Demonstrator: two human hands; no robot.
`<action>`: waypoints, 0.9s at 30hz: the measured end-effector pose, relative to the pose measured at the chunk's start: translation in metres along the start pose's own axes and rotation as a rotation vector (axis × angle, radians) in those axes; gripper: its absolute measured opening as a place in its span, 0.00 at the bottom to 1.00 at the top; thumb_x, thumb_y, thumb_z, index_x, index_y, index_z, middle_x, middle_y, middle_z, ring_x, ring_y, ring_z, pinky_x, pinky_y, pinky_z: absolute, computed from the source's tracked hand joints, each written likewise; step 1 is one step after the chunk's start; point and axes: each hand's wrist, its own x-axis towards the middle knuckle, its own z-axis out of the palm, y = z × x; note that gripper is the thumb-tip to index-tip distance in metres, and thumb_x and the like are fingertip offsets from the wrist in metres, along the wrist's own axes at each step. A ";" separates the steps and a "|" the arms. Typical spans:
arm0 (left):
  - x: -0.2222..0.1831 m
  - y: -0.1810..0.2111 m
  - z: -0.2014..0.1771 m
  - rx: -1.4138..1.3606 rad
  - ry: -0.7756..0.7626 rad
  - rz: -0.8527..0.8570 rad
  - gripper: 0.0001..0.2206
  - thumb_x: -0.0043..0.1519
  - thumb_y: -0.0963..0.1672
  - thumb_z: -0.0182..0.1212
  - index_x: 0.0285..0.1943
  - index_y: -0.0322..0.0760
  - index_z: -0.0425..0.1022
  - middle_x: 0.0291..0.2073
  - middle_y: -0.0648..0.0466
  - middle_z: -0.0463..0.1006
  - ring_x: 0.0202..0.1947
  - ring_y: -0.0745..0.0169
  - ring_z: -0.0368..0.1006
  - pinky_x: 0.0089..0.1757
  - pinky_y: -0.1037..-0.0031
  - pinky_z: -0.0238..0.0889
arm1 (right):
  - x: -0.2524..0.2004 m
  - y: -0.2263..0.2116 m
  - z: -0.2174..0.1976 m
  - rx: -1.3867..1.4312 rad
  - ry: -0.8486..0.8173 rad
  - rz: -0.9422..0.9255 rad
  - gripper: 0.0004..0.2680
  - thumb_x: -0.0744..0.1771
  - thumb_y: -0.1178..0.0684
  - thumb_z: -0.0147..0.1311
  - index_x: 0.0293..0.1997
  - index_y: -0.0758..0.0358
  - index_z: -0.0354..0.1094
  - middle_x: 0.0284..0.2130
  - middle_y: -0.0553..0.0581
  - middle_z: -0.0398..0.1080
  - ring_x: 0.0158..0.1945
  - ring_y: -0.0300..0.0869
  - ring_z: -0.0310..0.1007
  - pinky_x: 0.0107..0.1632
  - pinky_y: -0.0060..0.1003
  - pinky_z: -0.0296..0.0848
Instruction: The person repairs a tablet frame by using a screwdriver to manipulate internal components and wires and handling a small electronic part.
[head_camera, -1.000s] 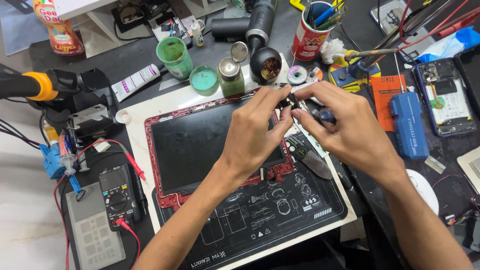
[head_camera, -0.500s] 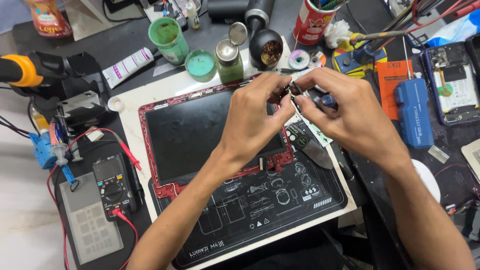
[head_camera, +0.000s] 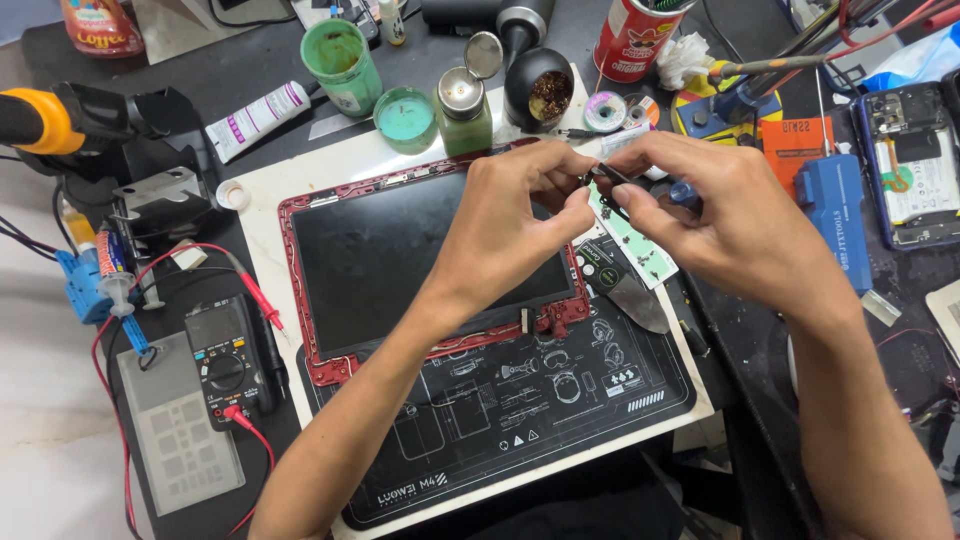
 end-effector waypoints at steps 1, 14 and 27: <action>0.000 0.000 -0.001 -0.037 -0.023 -0.015 0.11 0.59 0.40 0.64 0.48 0.25 0.79 0.30 0.50 0.83 0.32 0.69 0.80 0.36 0.77 0.73 | 0.000 0.000 0.000 0.003 -0.005 0.025 0.09 0.68 0.55 0.56 0.51 0.66 0.71 0.32 0.58 0.76 0.27 0.41 0.73 0.30 0.37 0.70; 0.004 0.006 -0.009 -0.154 -0.153 -0.167 0.13 0.63 0.41 0.64 0.53 0.27 0.79 0.31 0.54 0.83 0.31 0.73 0.79 0.35 0.80 0.73 | -0.003 0.007 -0.010 0.018 -0.040 0.075 0.09 0.68 0.53 0.60 0.51 0.63 0.74 0.24 0.57 0.73 0.24 0.37 0.67 0.27 0.34 0.66; 0.002 0.011 -0.002 -0.156 -0.136 -0.137 0.13 0.63 0.42 0.67 0.54 0.32 0.78 0.29 0.56 0.82 0.30 0.76 0.77 0.34 0.83 0.69 | -0.004 0.009 -0.011 -0.010 0.046 -0.027 0.08 0.68 0.55 0.62 0.49 0.65 0.73 0.30 0.56 0.77 0.27 0.35 0.74 0.29 0.32 0.71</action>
